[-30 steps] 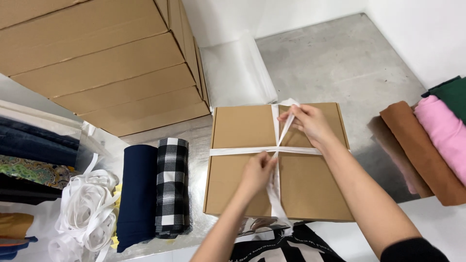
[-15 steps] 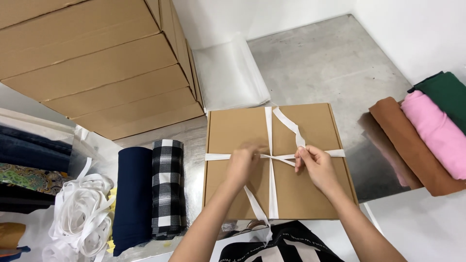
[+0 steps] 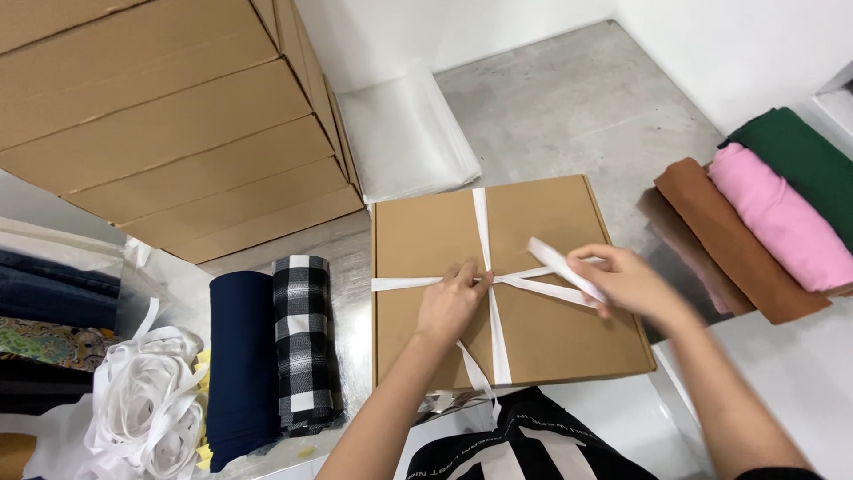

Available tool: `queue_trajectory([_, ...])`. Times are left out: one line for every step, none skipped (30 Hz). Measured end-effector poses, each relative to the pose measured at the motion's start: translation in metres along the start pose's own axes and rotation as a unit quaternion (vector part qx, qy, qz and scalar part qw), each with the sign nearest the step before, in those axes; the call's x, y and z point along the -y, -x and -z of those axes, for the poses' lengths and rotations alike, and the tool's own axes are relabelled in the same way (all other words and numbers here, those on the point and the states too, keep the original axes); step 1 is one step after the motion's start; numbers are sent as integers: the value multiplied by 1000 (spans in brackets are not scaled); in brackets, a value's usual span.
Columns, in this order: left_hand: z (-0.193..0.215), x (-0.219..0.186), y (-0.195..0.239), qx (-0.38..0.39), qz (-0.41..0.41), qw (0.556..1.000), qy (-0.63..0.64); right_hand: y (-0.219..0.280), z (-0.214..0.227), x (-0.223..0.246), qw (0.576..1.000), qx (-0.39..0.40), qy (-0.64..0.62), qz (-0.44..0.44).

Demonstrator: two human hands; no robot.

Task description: The person ties a white ribbon around a cardboard box, writes on a yellow sticky note attached to the box, and places it aside. Then, they wrap a folded dark blue garment in a clear plastic bag and place it into a cardboard box.

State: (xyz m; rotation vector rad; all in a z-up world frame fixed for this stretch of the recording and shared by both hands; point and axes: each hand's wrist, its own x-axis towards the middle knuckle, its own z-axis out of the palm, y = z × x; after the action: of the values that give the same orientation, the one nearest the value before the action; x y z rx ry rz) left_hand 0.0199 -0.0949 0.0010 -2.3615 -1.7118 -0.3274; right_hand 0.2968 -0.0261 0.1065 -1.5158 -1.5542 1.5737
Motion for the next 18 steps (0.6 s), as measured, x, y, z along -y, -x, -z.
queue_trajectory([-15,2,1,-1,-2,1000,2,8,12,15,1000,-3,0,-1])
queue_trajectory([-29,4,2,-3,-4,1000,16,16,24,30,972,32,211,-101])
queue_trajectory([-44,6,2,-6,-6,1000,30,24,36,45,891,61,406,-196])
queue_trajectory([-44,5,2,-6,-8,999,32,29,40,51,891,59,405,-198])
queue_trajectory([-43,5,2,-9,-7,1000,28,34,44,57,864,44,446,-228])
queue_trajectory([-42,5,3,-12,-5,1000,23,37,48,64,835,30,487,-255])
queue_trajectory([-41,5,2,-12,-6,1000,24,34,46,57,835,30,486,-256])
queue_trajectory([-39,4,2,-16,-7,1000,14,31,45,51,838,-12,503,-211])
queue_trajectory([-38,4,2,-21,-9,1000,5,27,44,45,838,-53,518,-164])
queue_trajectory([-23,2,2,-21,-9,1000,5,25,34,39,838,-54,517,-164])
queue_trajectory([-8,0,2,-4,-6,1000,3,22,23,35,866,-53,488,-98])
queue_trajectory([7,-1,2,13,-2,1000,1,19,13,31,888,-52,456,-29])
queue_trajectory([8,-1,1,13,-2,1000,1,10,4,20,888,-52,455,-29])
queue_trajectory([9,-2,2,14,1,1000,-1,1,-5,9,892,-35,451,-8])
queue_trajectory([9,-2,2,15,4,1000,-2,-9,-14,-2,895,-17,446,13])
queue_trajectory([10,-2,1,16,6,1000,-3,-16,-19,-14,894,-16,447,14])
queue_trajectory([10,-1,1,21,3,1000,1,-23,-24,-26,880,-29,471,53])
queue_trajectory([10,-1,1,27,0,1000,5,-30,-29,-38,864,-42,494,93])
